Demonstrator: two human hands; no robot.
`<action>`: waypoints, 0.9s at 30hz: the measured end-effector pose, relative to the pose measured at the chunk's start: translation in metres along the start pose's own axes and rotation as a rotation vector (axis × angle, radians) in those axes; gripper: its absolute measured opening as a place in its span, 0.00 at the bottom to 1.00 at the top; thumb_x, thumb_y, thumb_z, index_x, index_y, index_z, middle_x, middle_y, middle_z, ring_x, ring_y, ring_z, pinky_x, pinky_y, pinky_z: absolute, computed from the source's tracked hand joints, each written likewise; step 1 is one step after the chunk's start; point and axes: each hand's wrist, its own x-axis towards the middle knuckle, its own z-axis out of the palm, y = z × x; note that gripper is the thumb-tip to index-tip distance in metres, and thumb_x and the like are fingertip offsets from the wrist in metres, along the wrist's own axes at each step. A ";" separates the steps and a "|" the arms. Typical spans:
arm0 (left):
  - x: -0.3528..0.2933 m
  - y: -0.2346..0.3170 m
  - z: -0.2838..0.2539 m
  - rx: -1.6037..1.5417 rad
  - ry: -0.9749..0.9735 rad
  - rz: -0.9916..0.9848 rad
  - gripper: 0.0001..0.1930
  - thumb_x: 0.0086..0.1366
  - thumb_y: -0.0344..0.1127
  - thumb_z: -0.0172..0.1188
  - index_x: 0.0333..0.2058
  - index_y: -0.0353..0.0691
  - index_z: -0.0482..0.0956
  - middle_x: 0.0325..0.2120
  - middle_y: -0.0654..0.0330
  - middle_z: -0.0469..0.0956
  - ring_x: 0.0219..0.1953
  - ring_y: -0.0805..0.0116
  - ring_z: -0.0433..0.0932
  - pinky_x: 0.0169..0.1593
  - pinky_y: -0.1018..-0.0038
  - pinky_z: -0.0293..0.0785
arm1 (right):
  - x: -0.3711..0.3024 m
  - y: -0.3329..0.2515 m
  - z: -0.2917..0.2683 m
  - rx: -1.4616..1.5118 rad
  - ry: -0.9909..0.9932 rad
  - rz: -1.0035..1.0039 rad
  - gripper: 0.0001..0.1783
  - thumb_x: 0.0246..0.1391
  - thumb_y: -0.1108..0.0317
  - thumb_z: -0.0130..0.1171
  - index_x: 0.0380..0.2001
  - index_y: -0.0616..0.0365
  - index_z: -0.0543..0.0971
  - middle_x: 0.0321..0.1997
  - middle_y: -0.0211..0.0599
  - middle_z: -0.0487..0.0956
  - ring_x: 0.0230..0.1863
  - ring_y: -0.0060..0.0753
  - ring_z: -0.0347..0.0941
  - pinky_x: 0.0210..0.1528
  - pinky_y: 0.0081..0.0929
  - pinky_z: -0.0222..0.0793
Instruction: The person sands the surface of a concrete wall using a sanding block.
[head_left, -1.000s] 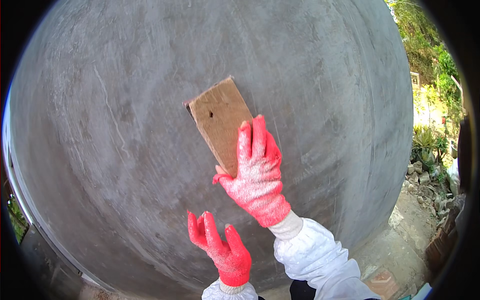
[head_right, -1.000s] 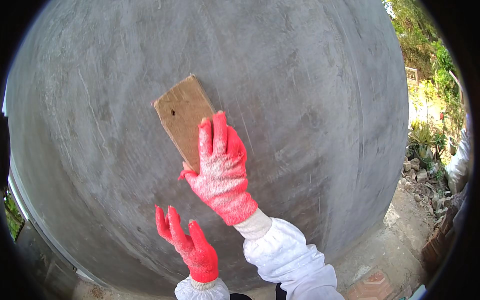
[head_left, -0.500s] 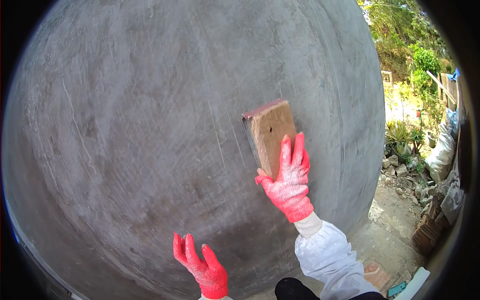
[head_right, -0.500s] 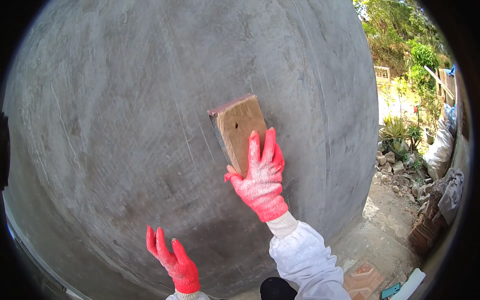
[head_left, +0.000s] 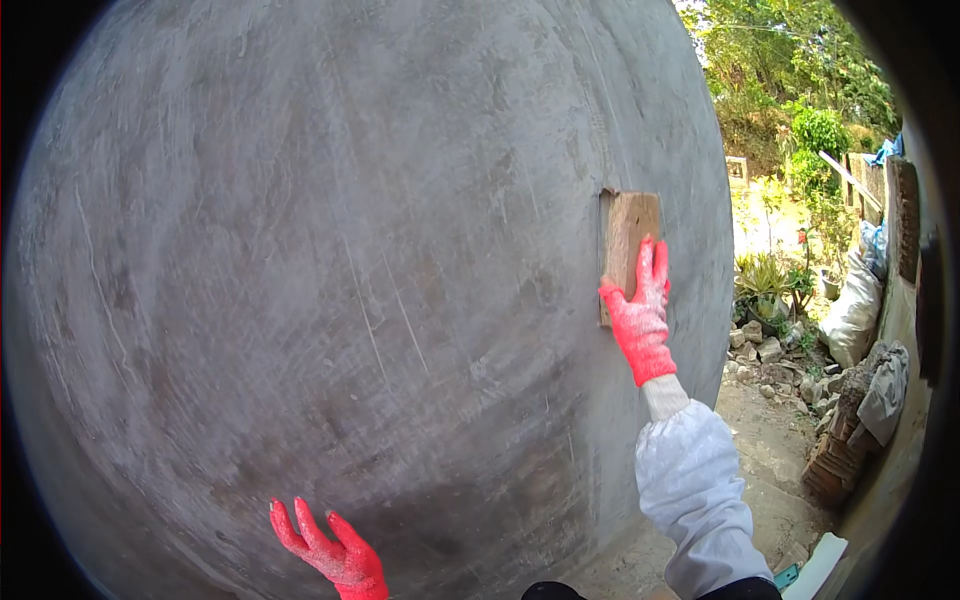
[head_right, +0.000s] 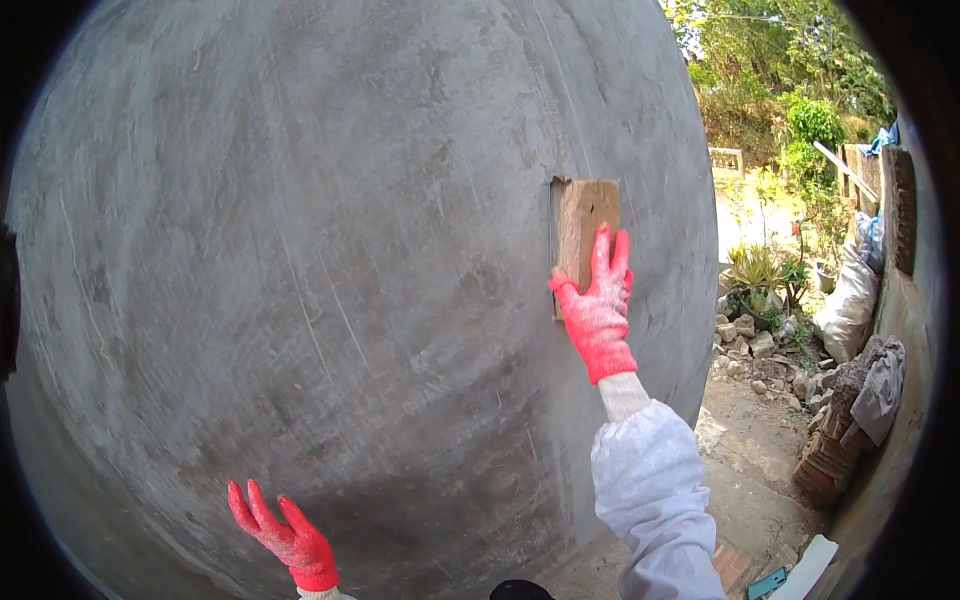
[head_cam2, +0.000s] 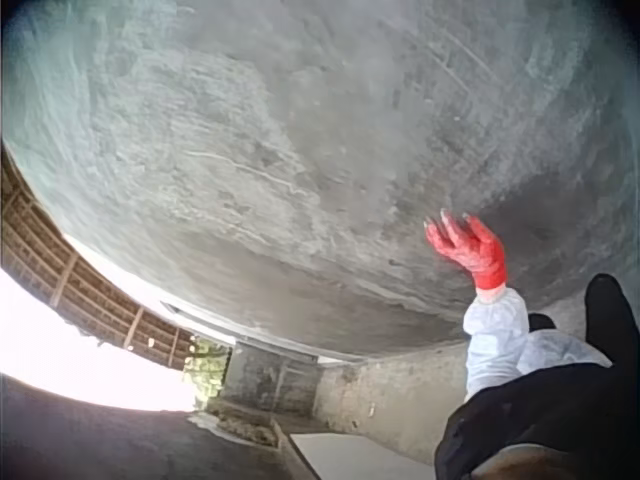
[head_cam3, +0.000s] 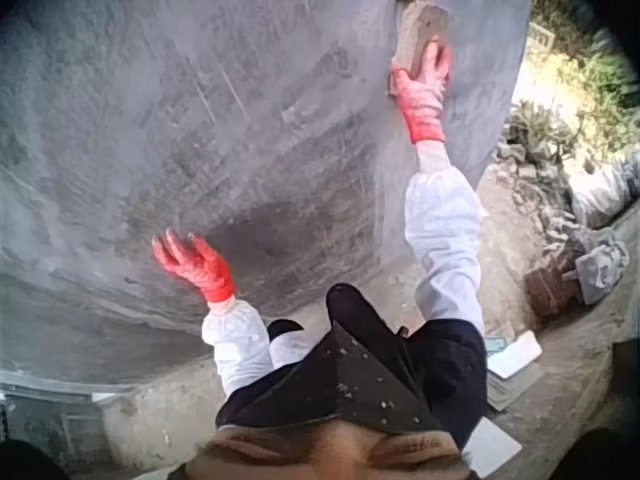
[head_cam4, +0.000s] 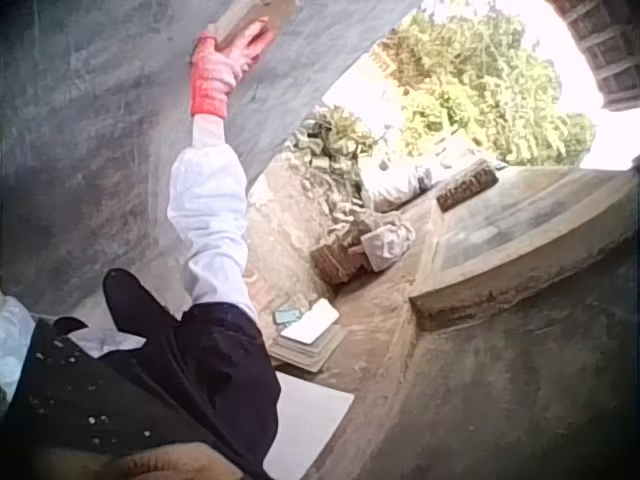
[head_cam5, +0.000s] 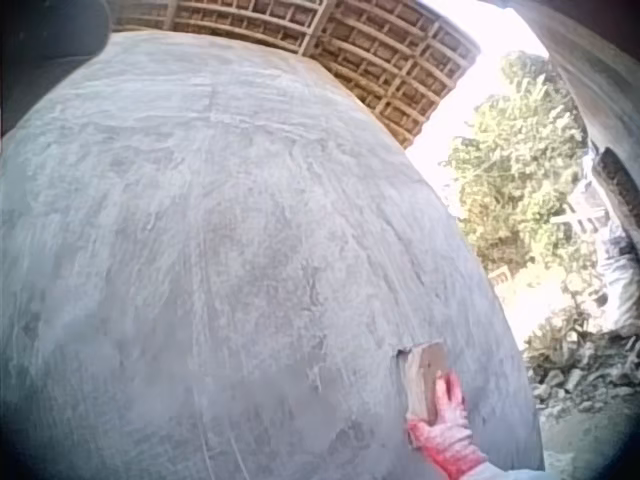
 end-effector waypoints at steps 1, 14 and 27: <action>0.001 0.000 0.001 0.021 0.007 0.006 0.27 0.67 0.23 0.51 0.65 0.36 0.64 0.70 0.47 0.53 0.72 0.46 0.51 0.71 0.53 0.51 | 0.058 -0.017 -0.008 0.004 0.024 -0.029 0.56 0.46 0.56 0.72 0.74 0.47 0.53 0.77 0.50 0.49 0.70 0.63 0.55 0.69 0.49 0.56; -0.004 -0.039 0.039 0.277 0.166 0.114 0.29 0.68 0.24 0.50 0.67 0.33 0.60 0.70 0.44 0.54 0.72 0.42 0.52 0.71 0.49 0.49 | -0.139 0.117 -0.013 -0.012 -0.138 -0.164 0.65 0.35 0.65 0.76 0.75 0.48 0.50 0.77 0.56 0.45 0.73 0.66 0.49 0.71 0.52 0.52; -0.006 -0.036 0.035 0.288 0.160 0.079 0.27 0.68 0.26 0.50 0.66 0.32 0.62 0.69 0.43 0.56 0.70 0.43 0.54 0.71 0.51 0.51 | -0.083 0.078 0.001 0.031 -0.068 -0.324 0.65 0.30 0.64 0.77 0.74 0.45 0.54 0.76 0.58 0.49 0.71 0.66 0.53 0.69 0.55 0.54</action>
